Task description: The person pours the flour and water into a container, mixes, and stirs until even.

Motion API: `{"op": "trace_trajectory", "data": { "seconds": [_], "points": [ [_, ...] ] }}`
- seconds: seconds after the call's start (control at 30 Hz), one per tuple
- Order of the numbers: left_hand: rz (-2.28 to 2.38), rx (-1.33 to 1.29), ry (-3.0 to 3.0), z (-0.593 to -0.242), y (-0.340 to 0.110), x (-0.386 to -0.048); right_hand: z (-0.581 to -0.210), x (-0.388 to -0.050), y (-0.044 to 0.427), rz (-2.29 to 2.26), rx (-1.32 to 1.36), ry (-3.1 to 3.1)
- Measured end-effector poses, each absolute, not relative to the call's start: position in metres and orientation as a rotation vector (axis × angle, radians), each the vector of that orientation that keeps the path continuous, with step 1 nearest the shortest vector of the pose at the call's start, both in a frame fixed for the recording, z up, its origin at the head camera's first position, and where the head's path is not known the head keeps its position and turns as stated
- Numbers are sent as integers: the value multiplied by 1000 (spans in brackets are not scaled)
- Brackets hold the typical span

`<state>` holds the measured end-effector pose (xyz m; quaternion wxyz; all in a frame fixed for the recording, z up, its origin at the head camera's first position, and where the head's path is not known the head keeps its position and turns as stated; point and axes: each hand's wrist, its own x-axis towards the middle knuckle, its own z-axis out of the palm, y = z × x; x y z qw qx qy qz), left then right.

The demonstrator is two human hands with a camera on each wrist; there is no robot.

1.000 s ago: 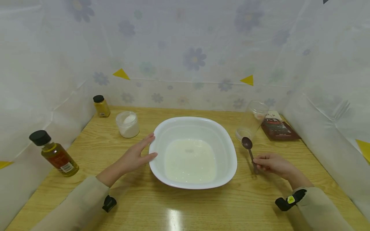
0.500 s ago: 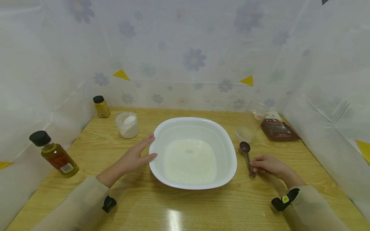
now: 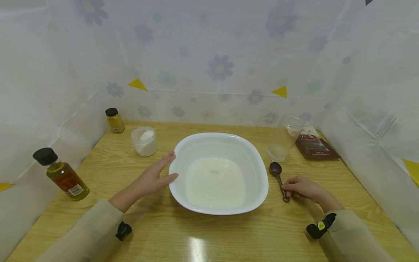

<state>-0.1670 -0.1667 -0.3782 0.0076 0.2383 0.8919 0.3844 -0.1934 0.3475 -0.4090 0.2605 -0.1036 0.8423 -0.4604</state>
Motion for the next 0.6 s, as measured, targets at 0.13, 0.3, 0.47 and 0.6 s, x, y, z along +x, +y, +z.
{"op": "trace_trajectory", "data": {
  "seconds": [0.13,0.3,0.47,0.6],
  "points": [
    [1204,745,2784,-378,-167,-167,-408,-193,345,-1204,-289,2317],
    [1207,745,2785,-378,-167,-167,-405,-192,340,-1139,-271,2367],
    [1211,744,2785,-378,-167,-167,-402,-191,335,-1032,-272,2452],
    [1211,738,2786,-378,-167,-166,-400,-190,331,-981,-288,2483]
  ]
}}
